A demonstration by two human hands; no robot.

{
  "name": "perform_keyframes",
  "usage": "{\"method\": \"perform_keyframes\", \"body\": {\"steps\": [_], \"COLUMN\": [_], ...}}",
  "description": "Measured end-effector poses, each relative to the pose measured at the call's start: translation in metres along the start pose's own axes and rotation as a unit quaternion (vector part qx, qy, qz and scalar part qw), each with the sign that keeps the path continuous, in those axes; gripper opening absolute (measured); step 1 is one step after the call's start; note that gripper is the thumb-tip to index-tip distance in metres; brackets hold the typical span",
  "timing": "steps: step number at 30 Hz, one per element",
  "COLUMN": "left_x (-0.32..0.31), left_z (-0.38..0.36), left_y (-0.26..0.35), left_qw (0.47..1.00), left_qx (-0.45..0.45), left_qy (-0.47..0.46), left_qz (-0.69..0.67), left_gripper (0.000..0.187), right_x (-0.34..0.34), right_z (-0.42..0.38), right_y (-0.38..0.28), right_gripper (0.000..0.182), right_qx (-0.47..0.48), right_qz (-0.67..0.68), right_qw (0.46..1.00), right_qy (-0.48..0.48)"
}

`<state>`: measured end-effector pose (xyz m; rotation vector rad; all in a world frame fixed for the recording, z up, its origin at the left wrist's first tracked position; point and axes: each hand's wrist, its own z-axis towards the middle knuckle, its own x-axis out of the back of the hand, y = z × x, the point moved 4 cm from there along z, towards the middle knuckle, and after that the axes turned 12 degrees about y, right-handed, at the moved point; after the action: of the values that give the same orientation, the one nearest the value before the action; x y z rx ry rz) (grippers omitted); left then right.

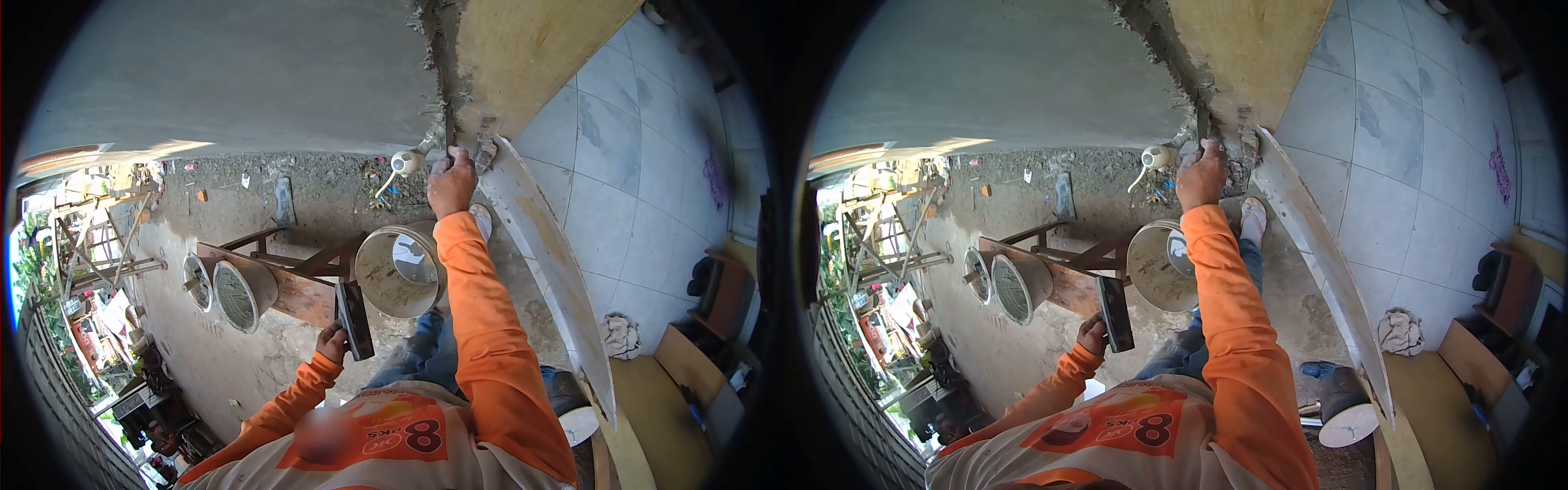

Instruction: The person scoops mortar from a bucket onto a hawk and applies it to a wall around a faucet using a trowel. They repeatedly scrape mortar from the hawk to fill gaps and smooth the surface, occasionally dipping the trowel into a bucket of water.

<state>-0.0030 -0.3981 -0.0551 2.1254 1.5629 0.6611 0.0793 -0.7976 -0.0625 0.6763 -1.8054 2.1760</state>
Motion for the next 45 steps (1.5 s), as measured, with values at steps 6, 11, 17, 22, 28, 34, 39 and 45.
{"method": "perform_keyframes", "body": {"steps": [6,11,17,22,28,34,39,45], "left_x": [0.009,0.009,0.009,0.002,0.001,0.001,-0.001,0.005], "left_z": [-0.007,-0.011,-0.006,-0.017,-0.026,-0.029,-0.036,-0.038], "left_y": [-0.007,-0.009,-0.014,-0.014,-0.017,-0.020,-0.016,-0.017], "left_qw": [1.000,0.999,0.999,0.998,0.997,0.996,0.996,0.995], "left_qx": [0.009,0.008,-0.012,-0.014,-0.027,-0.024,-0.028,-0.038], "left_qy": [0.025,0.028,0.023,0.036,0.040,0.046,0.030,0.041], "left_qz": [-0.006,-0.013,-0.021,-0.040,-0.067,-0.073,-0.074,-0.080], "left_gripper": [0.029,0.028,0.027,0.027,0.027,0.025,0.024,0.024], "right_x": [0.012,0.023,0.021,0.016,-0.007,-0.010,0.007,0.018], "right_z": [0.003,0.000,0.012,0.009,0.022,0.040,0.035,0.034], "right_y": [0.040,0.049,0.035,0.020,0.014,0.006,-0.024,-0.044], "right_gripper": [0.030,0.024,0.023,0.021,0.016,0.019,0.018,0.015], "right_qx": [0.022,-0.089,-0.230,-0.409,-0.540,-0.546,-0.552,-0.503], "right_qz": [-0.073,0.088,0.205,0.390,0.487,0.528,0.510,0.522], "right_qw": [0.995,0.991,0.943,0.805,0.659,0.618,0.637,0.664], "right_qy": [-0.058,-0.055,-0.126,-0.178,-0.190,-0.202,-0.173,-0.184]}}
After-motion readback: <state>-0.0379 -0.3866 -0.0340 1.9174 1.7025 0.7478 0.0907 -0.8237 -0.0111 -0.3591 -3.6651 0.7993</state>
